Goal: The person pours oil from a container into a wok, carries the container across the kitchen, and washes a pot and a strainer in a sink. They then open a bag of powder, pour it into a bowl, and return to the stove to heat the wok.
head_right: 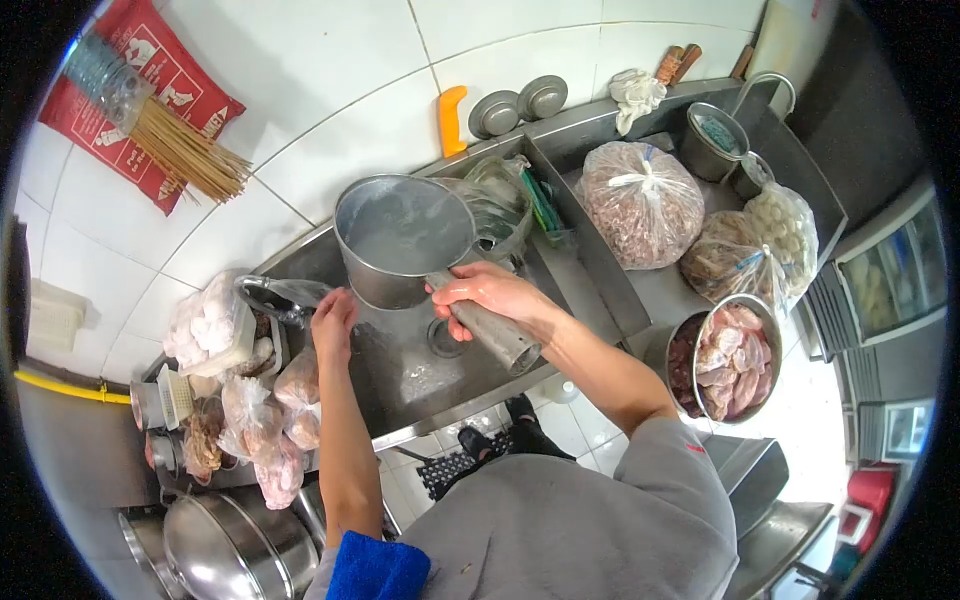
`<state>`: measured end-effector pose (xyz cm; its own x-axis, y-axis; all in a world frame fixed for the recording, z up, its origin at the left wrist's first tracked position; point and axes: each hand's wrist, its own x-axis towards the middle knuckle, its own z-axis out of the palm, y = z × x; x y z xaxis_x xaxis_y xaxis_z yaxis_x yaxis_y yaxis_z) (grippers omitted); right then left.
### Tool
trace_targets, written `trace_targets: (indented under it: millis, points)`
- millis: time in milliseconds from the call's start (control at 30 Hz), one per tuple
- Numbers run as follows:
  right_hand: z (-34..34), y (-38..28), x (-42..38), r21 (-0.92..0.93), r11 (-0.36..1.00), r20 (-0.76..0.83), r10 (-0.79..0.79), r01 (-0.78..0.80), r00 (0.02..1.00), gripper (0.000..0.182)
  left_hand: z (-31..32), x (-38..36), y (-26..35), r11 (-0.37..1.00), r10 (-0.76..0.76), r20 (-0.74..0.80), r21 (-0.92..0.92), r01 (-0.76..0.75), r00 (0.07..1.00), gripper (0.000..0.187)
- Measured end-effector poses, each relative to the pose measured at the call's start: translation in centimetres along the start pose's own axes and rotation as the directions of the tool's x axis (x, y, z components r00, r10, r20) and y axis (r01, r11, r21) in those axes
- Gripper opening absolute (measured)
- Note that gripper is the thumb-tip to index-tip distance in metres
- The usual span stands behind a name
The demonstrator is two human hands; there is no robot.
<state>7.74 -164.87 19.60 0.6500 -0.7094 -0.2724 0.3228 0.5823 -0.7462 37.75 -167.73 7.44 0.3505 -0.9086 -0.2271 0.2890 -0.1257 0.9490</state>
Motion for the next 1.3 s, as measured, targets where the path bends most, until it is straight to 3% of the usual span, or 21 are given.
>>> trace_targets:
  millis: [133, 700, 933, 1300]
  points:
    - [0.3, -1.0, 0.3, -0.02, 0.999, 0.005, -0.043, 0.043, 0.999, 0.026, -0.2, 0.0, 0.0, 1.0, 0.004, 0.005, 0.016, -0.004, 1.0, 0.022]
    - [0.0, -1.5, 2.0, 0.076, 0.997, 0.107, -0.039, 0.03, 0.994, 0.034, -1.3, 0.4, -0.1, 0.999, 0.008, -0.019, -0.043, -0.009, 1.0, 0.02]
    - [-0.2, -1.4, 2.0, 0.119, 0.993, 0.113, -0.039, 0.025, 0.993, 0.035, -1.4, 0.6, -0.2, 1.0, -0.002, -0.016, 0.015, 0.002, 1.0, 0.02]
    - [-0.1, -0.9, 2.0, 0.186, 0.977, 0.117, -0.124, 0.101, 0.985, 0.044, -0.8, 0.5, -0.5, 1.0, 0.001, -0.008, 0.003, -0.001, 1.0, 0.028]
